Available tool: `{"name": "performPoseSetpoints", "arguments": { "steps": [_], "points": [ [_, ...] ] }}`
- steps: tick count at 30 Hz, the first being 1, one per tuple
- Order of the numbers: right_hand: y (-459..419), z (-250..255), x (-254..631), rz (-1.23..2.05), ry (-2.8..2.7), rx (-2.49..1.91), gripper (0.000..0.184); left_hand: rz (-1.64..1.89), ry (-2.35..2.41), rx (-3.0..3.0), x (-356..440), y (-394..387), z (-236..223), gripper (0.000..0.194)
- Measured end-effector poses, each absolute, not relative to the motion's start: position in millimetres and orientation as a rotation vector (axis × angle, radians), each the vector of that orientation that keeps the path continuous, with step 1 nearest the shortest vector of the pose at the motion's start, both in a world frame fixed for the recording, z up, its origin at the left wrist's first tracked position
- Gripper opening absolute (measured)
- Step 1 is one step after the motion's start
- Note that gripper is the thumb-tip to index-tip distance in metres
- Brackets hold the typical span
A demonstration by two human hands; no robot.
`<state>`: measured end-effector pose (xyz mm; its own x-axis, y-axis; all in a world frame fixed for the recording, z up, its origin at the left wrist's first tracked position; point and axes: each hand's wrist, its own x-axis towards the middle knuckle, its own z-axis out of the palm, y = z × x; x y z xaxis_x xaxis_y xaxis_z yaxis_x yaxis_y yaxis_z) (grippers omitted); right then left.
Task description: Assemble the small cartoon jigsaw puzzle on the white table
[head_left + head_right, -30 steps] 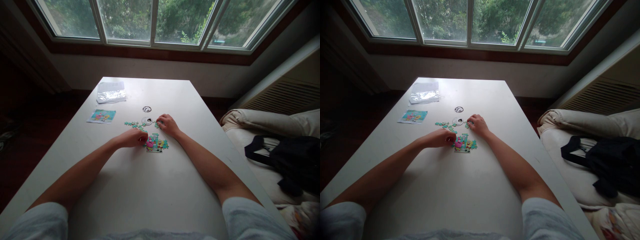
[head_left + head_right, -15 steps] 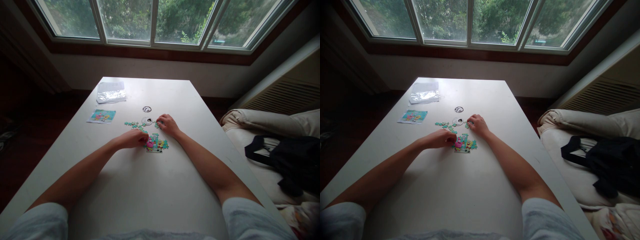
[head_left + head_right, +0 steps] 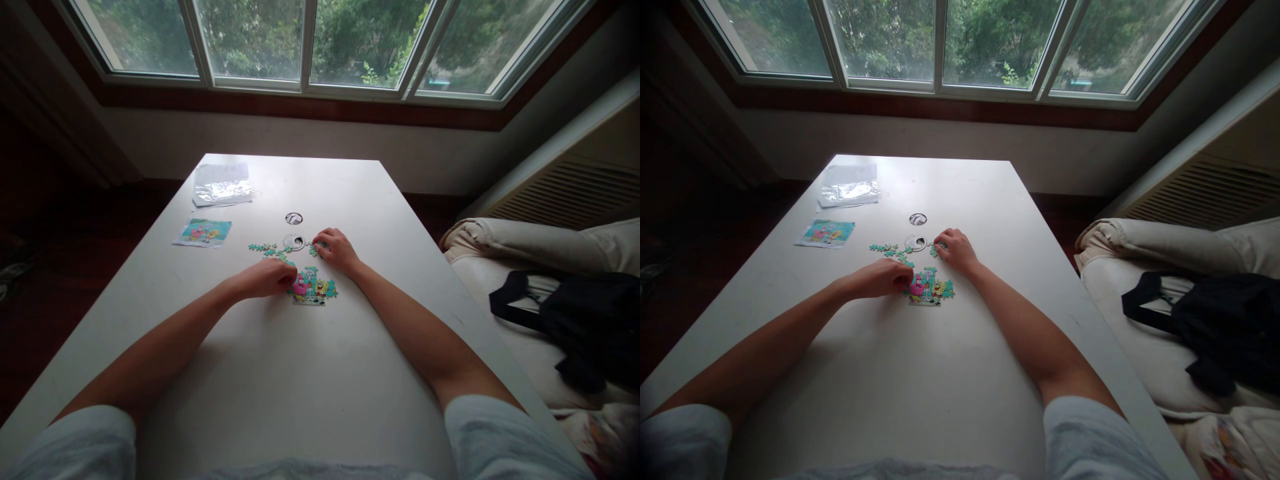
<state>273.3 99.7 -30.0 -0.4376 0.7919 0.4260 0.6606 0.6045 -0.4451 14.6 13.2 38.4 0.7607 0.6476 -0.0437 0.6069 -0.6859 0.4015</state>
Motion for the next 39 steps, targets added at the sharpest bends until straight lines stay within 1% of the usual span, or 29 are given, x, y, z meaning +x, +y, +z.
{"name": "performPoseSetpoints", "arguments": {
  "steps": [12, 22, 39],
  "points": [
    [98.1, -28.5, 272.7, 0.289, -2.222, -1.151, 0.014, 0.161, 0.874, 2.564, 15.8, 12.2, 43.4, 0.012],
    [96.5, -26.4, 272.4, 0.306, -2.226, -1.175, 0.015, 0.154, 0.921, 2.514, 12.8, 13.9, 45.2, 0.004],
    [97.5, -27.8, 272.9, 0.299, -2.224, -1.159, 0.014, 0.173, 0.841, 2.542, 14.0, 13.3, 44.5, 0.006]
  ]
}}
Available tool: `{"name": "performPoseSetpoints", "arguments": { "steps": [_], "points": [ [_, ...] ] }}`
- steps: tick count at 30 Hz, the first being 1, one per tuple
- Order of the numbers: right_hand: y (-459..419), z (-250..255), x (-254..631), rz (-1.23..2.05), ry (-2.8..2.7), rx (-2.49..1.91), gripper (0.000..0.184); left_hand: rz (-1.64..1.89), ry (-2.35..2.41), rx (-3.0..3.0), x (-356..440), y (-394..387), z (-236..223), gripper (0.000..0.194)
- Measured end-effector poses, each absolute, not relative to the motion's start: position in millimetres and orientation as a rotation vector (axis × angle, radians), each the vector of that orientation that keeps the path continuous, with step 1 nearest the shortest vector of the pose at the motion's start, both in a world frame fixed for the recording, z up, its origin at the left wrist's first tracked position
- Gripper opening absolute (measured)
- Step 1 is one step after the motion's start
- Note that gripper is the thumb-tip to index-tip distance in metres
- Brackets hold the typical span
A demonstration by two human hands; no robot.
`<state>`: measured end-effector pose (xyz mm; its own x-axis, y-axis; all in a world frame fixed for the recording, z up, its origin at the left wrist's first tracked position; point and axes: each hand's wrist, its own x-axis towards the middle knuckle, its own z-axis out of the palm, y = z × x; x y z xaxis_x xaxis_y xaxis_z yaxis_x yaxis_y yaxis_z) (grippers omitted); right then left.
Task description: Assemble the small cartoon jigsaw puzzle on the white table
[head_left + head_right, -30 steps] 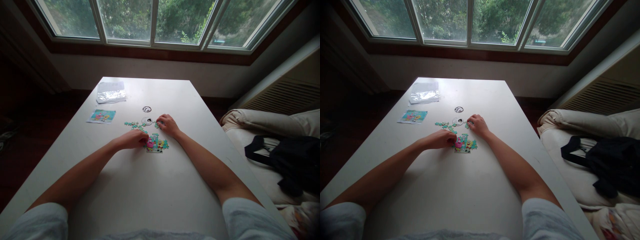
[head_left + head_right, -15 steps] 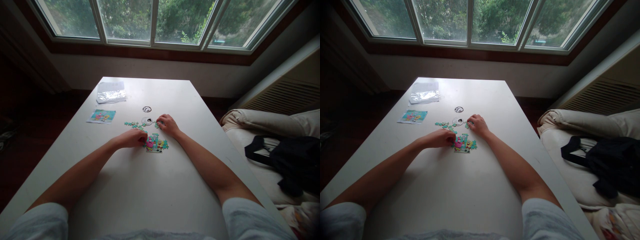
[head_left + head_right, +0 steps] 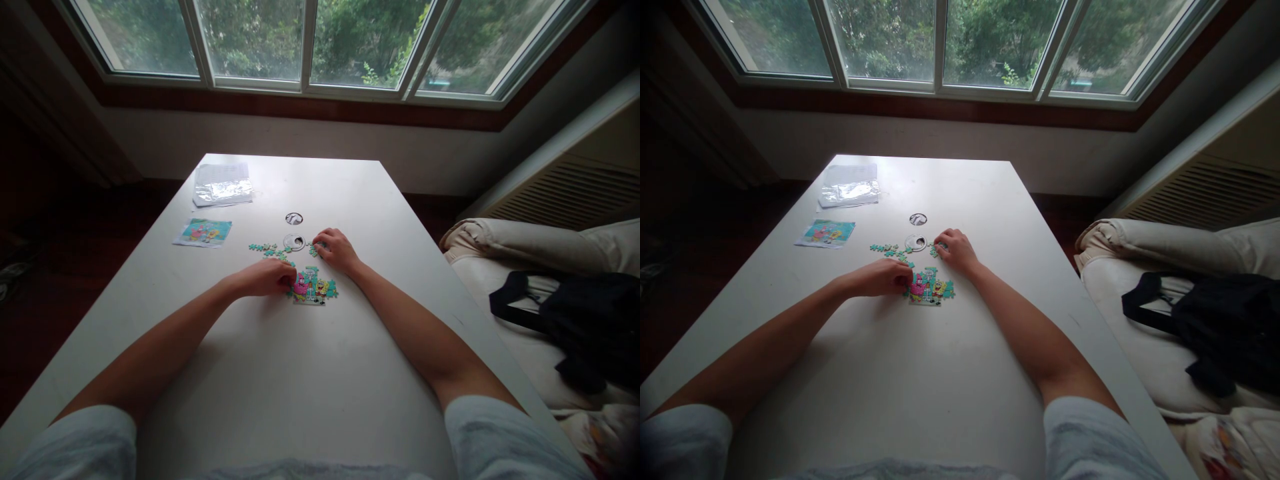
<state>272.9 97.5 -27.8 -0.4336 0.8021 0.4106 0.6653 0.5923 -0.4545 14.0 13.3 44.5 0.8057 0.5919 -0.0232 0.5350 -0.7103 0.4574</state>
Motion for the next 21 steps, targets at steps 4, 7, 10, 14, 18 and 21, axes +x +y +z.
{"name": "performPoseSetpoints", "arguments": {
  "steps": [4, 7, 10, 14, 18, 21],
  "points": [
    [97.2, -27.1, 272.4, 0.301, -2.223, -1.156, 0.014, 0.176, 0.873, 2.563, 13.9, 14.3, 39.3, 0.007],
    [97.0, -26.5, 272.2, 0.307, -2.224, -1.16, 0.015, 0.167, 0.915, 2.576, 14.1, 15.0, 35.9, 0.007],
    [97.0, -26.3, 272.1, 0.309, -2.222, -1.162, 0.015, 0.148, 0.976, 2.571, 14.7, 14.9, 34.4, 0.011],
    [97.5, -26.5, 272.1, 0.305, -2.223, -1.161, 0.014, 0.137, 1.061, 2.531, 15.8, 13.7, 35.3, 0.024],
    [97.7, -26.1, 272.0, 0.308, -2.224, -1.167, 0.015, 0.127, 1.067, 2.515, 16.4, 12.5, 35.8, 0.031],
    [97.7, -25.9, 272.0, 0.311, -2.225, -1.169, 0.015, 0.126, 1.082, 2.515, 16.8, 12.4, 34.4, 0.032]
  ]
}}
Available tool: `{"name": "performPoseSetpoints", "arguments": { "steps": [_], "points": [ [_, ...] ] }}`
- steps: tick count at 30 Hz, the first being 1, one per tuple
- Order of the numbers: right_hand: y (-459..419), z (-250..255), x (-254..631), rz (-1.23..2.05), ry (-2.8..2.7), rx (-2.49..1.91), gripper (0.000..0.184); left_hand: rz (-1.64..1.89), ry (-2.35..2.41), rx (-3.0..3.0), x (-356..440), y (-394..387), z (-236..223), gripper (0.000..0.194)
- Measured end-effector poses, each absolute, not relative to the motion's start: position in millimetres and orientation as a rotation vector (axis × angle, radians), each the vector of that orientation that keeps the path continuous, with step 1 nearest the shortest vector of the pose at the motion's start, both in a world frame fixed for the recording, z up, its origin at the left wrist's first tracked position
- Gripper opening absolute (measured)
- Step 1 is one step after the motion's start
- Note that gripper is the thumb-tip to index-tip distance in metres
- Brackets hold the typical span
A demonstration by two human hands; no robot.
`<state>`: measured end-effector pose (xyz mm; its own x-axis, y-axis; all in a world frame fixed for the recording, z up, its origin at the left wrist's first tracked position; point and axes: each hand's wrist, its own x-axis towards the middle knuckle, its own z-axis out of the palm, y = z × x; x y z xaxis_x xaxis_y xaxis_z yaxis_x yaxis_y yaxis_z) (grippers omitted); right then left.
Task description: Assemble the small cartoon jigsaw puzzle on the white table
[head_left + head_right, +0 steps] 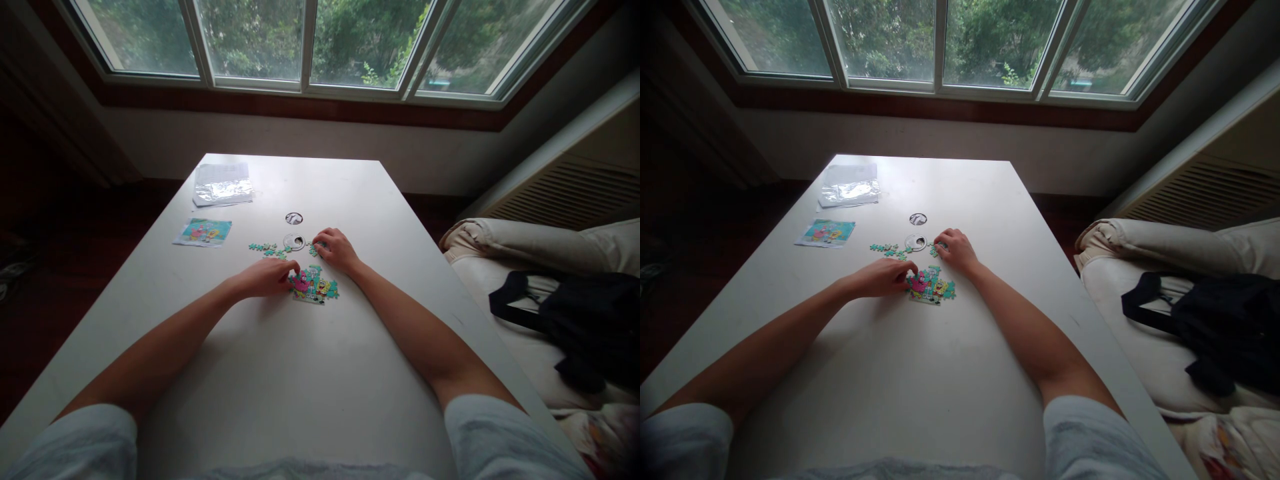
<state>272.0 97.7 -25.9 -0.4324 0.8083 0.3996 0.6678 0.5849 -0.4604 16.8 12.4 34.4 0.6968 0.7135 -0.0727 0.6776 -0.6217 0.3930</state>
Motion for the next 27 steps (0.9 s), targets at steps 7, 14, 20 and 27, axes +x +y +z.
{"name": "performPoseSetpoints", "arguments": {
  "steps": [7, 14, 20, 27],
  "points": [
    [98.2, -27.6, 272.0, 0.305, -2.216, -1.164, 0.014, 0.109, 1.123, 2.541, 18.3, 12.6, 32.8, 0.025],
    [98.1, -27.5, 272.2, 0.308, -2.216, -1.166, 0.015, 0.115, 1.135, 2.542, 18.8, 11.3, 33.3, 0.023],
    [98.9, -28.3, 272.4, 0.306, -2.218, -1.165, 0.016, 0.107, 1.201, 2.508, 19.9, 10.8, 32.2, 0.021],
    [97.9, -27.0, 272.3, 0.313, -2.219, -1.167, 0.015, 0.062, 1.354, 2.39, 24.8, 8.8, 27.7, 0.015]
  ]
}}
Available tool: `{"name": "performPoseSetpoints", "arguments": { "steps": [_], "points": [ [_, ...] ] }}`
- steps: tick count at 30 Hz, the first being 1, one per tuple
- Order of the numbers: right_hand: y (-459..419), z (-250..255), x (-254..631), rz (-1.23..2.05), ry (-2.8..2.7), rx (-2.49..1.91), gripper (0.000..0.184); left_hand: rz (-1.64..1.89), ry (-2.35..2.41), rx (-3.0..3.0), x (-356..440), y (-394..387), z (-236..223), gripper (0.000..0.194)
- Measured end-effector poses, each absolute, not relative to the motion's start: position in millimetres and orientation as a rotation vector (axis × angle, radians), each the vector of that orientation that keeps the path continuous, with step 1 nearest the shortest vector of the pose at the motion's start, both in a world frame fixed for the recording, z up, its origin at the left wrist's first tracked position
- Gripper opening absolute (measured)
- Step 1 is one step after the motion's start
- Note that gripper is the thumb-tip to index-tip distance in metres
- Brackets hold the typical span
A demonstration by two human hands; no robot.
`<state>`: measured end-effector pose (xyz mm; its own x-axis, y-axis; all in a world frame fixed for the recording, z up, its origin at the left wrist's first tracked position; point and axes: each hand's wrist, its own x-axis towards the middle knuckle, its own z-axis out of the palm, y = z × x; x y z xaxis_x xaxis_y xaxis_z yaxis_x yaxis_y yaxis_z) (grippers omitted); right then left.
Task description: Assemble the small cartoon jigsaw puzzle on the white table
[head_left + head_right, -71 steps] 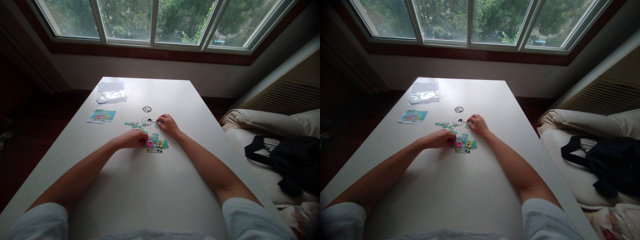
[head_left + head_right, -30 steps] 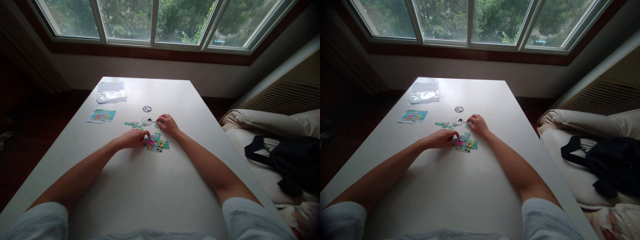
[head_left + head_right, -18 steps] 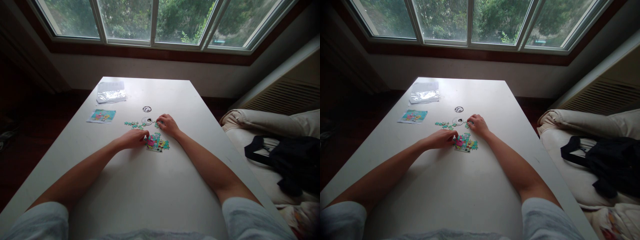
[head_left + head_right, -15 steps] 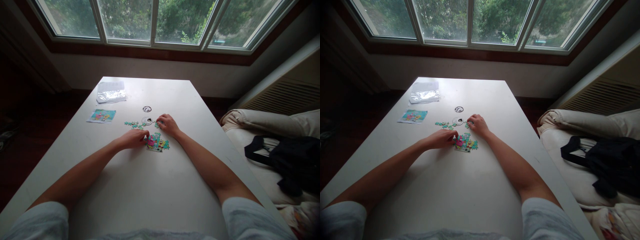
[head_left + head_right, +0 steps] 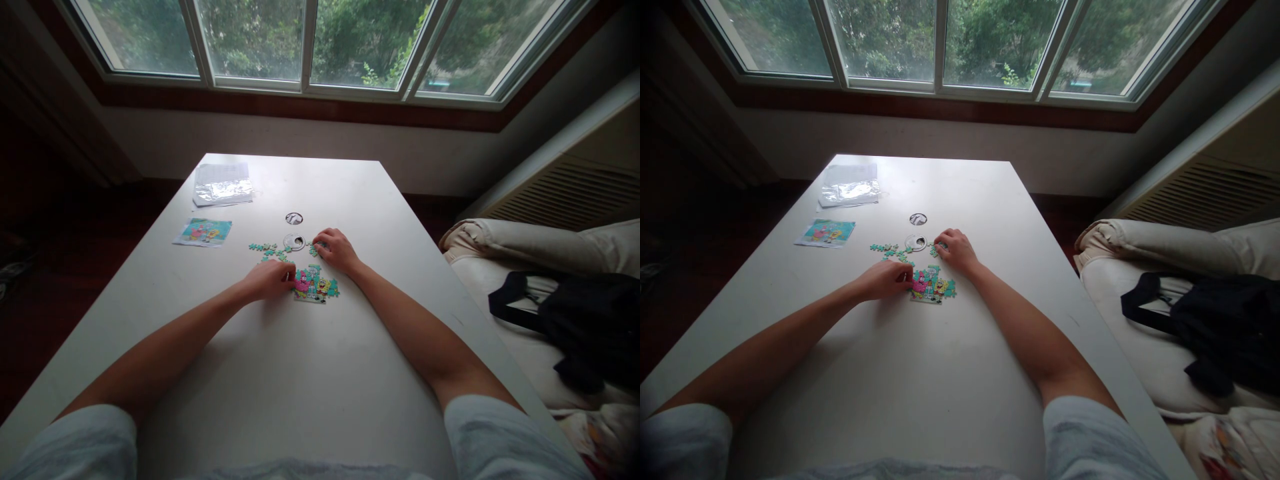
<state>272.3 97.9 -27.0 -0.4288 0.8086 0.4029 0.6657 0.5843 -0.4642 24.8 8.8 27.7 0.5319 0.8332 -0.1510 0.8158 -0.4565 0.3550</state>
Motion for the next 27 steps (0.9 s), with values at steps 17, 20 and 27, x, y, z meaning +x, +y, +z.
{"name": "performPoseSetpoints", "arguments": {
  "steps": [17, 20, 27],
  "points": [
    [99, -29, 272, 0.311, -2.209, -1.155, 0.013, -0.142, 1.43, 2.749, 52, -45, 52, 0.02],
    [100, -30, 272, 0.31, -2.21, -1.148, 0.013, -0.211, 1.42, 2.708, 52, -47, 55, 0.019],
    [99, -29, 272, 0.302, -2.219, -1.152, 0.014, -0.341, 1.489, 2.624, 53, -50, 67, 0.027]
  ]
}}
